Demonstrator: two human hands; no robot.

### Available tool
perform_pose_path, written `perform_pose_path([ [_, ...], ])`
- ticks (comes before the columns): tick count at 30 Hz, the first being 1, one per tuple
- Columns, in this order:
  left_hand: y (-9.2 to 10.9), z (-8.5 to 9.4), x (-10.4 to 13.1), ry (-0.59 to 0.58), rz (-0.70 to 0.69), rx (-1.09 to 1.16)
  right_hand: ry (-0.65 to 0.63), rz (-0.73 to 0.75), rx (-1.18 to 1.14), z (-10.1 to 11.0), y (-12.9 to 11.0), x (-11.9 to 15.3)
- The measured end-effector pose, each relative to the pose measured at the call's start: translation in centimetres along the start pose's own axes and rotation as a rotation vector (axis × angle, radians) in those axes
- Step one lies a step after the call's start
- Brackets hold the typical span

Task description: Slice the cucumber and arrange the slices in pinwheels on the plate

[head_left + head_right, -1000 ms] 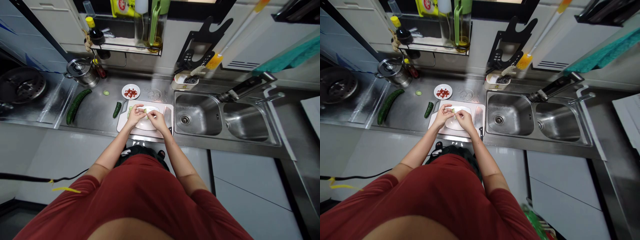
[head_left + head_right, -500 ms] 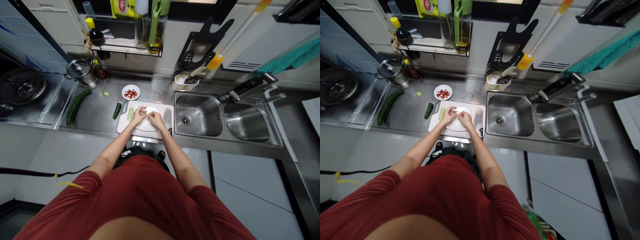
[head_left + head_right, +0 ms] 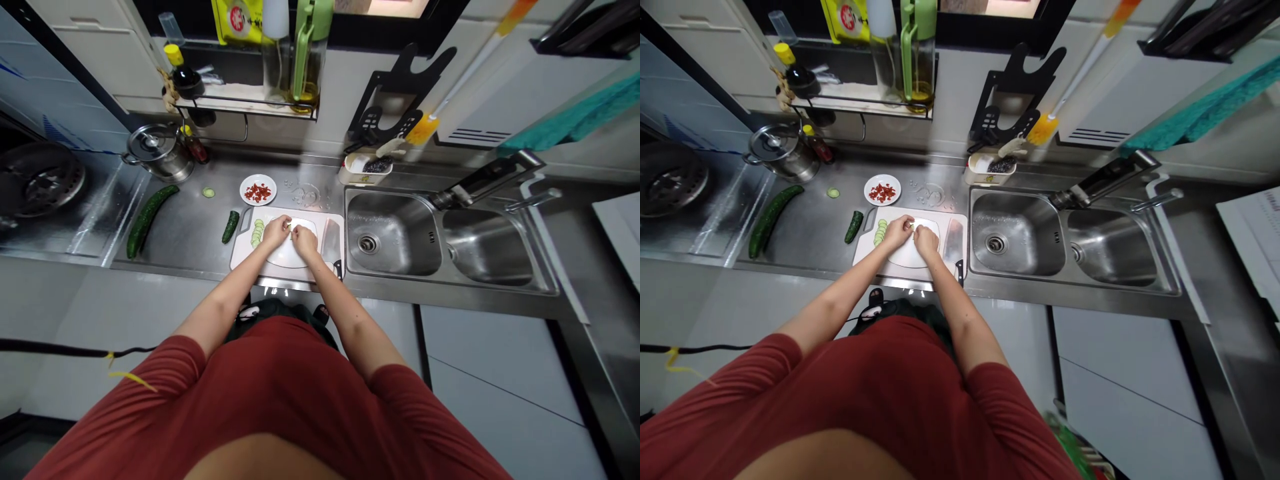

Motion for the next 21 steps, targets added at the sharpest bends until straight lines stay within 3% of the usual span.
perform_pose_path([
  [10,0.1,0.1,-0.1,-0.014,-0.009,-0.112,-0.011,0.089,0.140,-0.5,-0.4,1.8],
  [21,0.5,0.1,-0.3,-0.012,0.045,-0.171,-0.078,0.061,0.219,-0.4,-0.8,1.7],
])
Point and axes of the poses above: each hand's wrist, its own x-axis away from the middle knuckle, its own z-axis out of the back of the hand, y = z × x, the point moved 2 cm from there along -x, towards the middle knuckle, and after that the axes turned 4 degrees about -y, right-handed, at the moved point
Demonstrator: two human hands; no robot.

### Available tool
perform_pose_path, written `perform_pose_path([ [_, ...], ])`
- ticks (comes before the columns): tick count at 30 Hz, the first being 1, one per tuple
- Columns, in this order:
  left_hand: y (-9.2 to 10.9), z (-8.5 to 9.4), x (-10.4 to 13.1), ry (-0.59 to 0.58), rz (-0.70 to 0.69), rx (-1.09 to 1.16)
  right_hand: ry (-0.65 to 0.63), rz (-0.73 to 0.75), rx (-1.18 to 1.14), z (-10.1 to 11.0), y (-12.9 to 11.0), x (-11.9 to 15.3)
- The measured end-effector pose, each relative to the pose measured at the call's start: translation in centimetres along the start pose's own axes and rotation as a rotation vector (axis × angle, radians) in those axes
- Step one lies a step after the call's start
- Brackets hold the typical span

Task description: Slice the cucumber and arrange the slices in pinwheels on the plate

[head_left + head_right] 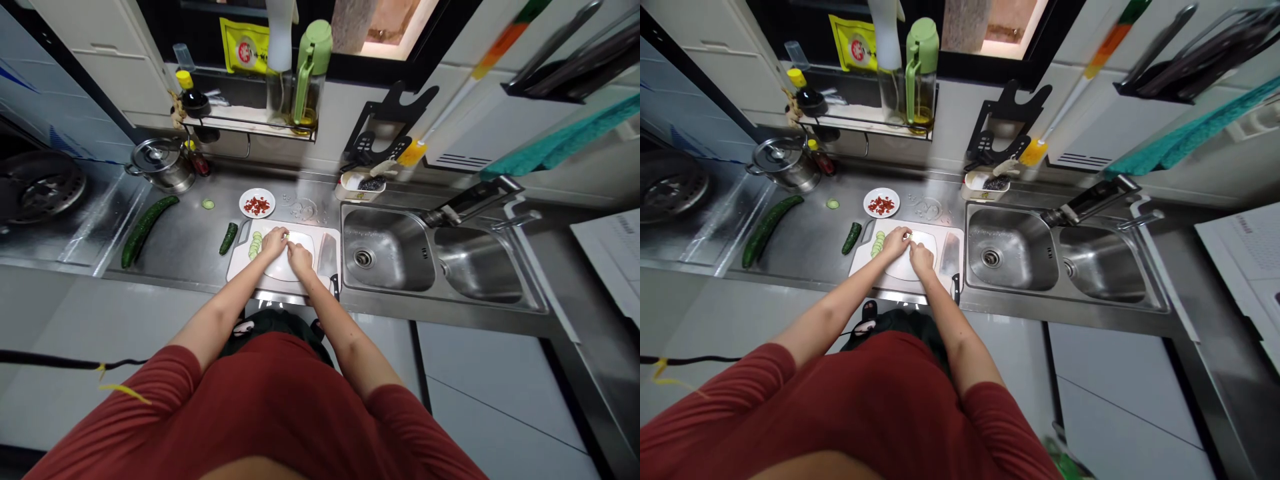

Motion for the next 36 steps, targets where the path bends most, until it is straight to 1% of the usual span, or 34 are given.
perform_pose_path([
  [6,-0.08,-0.17,-0.38,0.026,0.031,0.032,-0.003,-0.013,0.000,0.20,-0.18,-0.41],
  [12,0.19,-0.30,-0.61,0.044,0.098,0.044,-0.006,-0.014,-0.022,0.37,0.00,-0.58],
  [18,0.20,-0.39,-0.85,0.052,0.092,0.039,-0.014,-0.001,-0.036,0.30,0.19,-0.96],
  [32,0.42,-0.15,-0.76,0.051,0.127,0.053,0.025,-0.021,-0.025,0.17,0.02,-0.84],
  [36,0.58,-0.17,-0.75,0.060,0.143,0.052,0.014,-0.027,-0.027,0.21,-0.03,-0.90],
])
Point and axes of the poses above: each hand's wrist, its own x-axis away from the middle knuckle, its own z-axis out of the back of the hand, y = z × x, the point moved 2 cm from there along -x, towards the middle knuckle, and after that the axes turned 4 degrees about -y, right-handed, at the moved point
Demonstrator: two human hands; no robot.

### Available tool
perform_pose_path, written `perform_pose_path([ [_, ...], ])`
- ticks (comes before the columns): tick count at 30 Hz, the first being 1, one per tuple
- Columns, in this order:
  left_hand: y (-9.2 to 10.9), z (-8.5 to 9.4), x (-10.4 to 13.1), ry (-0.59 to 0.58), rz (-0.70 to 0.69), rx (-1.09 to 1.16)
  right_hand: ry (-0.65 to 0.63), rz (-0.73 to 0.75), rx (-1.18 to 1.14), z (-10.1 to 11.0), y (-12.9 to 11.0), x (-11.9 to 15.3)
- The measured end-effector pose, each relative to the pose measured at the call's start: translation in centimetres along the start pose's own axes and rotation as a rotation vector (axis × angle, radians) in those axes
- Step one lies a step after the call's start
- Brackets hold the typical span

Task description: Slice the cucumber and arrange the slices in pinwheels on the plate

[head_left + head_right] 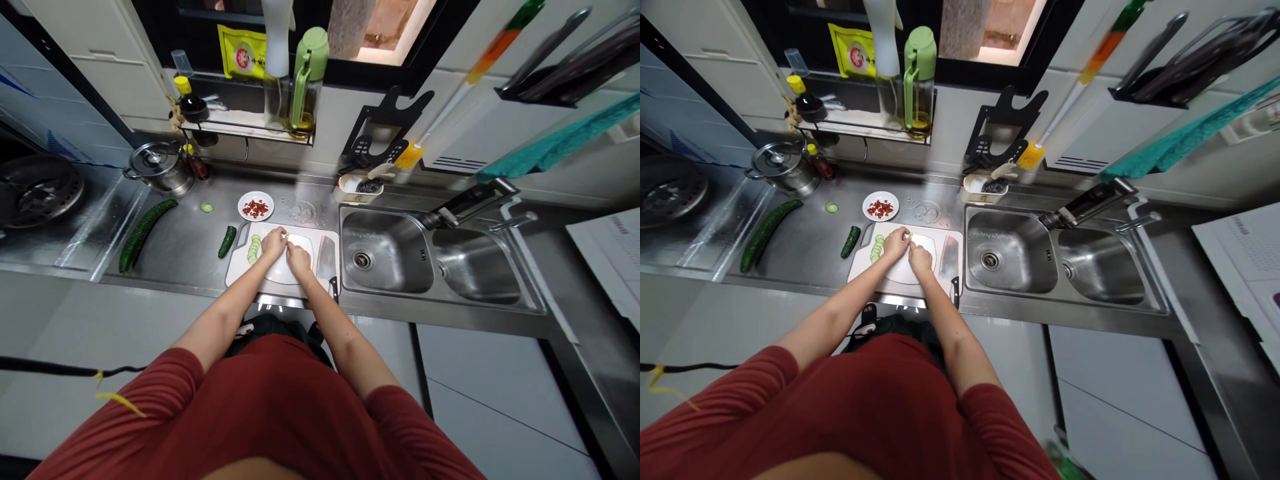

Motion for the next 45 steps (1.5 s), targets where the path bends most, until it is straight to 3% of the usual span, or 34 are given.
perform_pose_path([
  [17,0.2,0.2,0.1,-0.014,0.004,-0.009,-0.005,0.006,0.006,0.4,-0.1,0.4],
  [33,-0.7,-0.4,-0.5,0.013,-0.076,0.079,0.010,0.007,0.035,0.3,-0.4,0.0],
  [45,-3.7,-0.1,5.1,0.307,-0.136,0.478,0.031,0.021,0.105,0.1,-0.7,-0.6],
])
Point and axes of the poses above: each hand's wrist, its own x-axis away from the middle knuckle, its own z-axis out of the back of the hand, y = z × x, the point moved 2 cm from there along -x, towards the middle knuckle, and after that the axes turned 4 degrees about -y, right-handed, at the moved point
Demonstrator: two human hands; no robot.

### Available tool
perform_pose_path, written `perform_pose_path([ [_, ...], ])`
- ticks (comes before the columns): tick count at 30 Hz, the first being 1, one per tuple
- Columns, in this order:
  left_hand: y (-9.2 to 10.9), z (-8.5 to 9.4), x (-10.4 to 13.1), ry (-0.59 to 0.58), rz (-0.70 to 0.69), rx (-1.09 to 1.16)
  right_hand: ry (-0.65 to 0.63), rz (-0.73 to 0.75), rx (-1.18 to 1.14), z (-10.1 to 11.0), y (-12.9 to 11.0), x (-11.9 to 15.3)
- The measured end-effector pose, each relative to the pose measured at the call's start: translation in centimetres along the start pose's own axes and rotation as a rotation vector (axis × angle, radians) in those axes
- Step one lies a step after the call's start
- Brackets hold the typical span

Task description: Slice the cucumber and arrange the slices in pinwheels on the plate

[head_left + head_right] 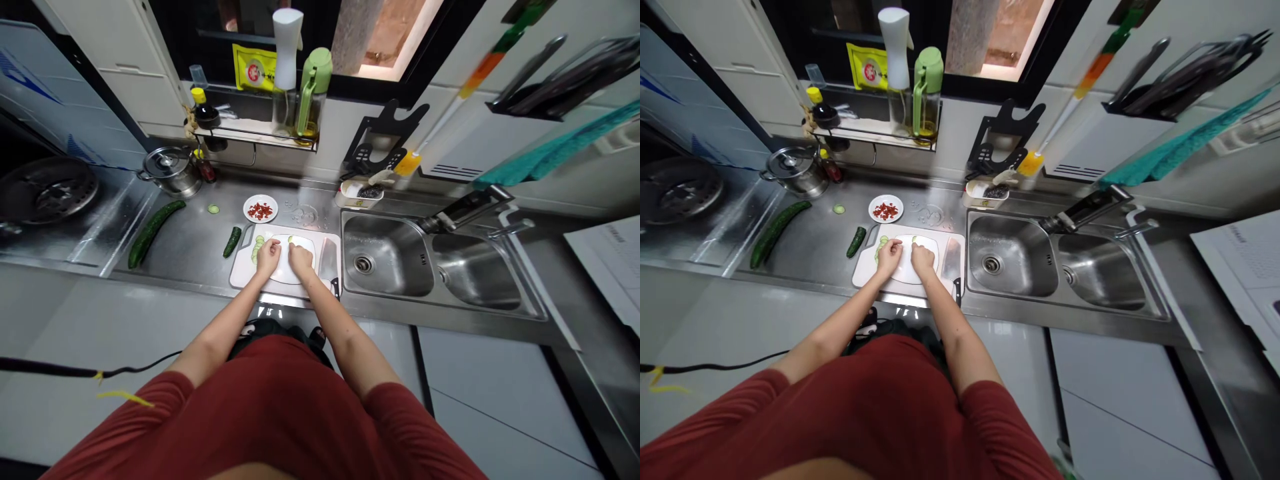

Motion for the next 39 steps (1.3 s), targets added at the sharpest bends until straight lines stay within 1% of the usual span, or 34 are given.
perform_pose_path([
  [3,-0.3,1.1,1.0,0.047,0.012,0.025,-0.008,-0.003,0.008,0.1,-0.1,0.1],
  [6,-0.9,2.4,1.8,0.066,0.033,0.019,-0.011,0.001,0.007,0.4,-0.2,0.1],
  [12,-2.9,5.2,3.1,0.113,0.107,-0.204,-0.021,-0.006,-0.049,1.1,-0.1,0.1],
  [15,-4.1,6.3,3.5,0.123,0.158,-0.283,0.013,-0.038,-0.117,1.3,0.0,0.6],
  [18,-5.2,6.9,3.7,0.125,0.200,-0.328,0.078,-0.050,-0.202,1.2,0.0,1.6],
  [22,-5.9,7.1,4.0,0.093,0.207,-0.373,0.168,0.008,-0.352,0.5,-0.4,3.7],
  [26,-5.8,6.8,4.3,0.048,0.205,-0.433,0.225,0.068,-0.508,-0.6,-0.4,5.9],
  [29,-5.7,6.6,4.5,0.021,0.196,-0.479,0.245,0.073,-0.585,-1.1,0.0,7.2],
  [34,-5.5,6.5,4.5,-0.027,0.185,-0.539,0.245,0.041,-0.632,-1.7,0.9,7.8],
  [39,-5.3,6.4,4.6,-0.035,0.179,-0.582,0.237,0.031,-0.632,-2.1,1.1,7.9],
])
Point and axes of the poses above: each hand's wrist, its own x-axis away from the middle knuckle, its own z-axis out of the back of the hand, y = z × x, the point moved 2 cm from there along -x, towards the middle knuckle, and after that the axes turned 4 degrees about -y, right-handed, at the moved point
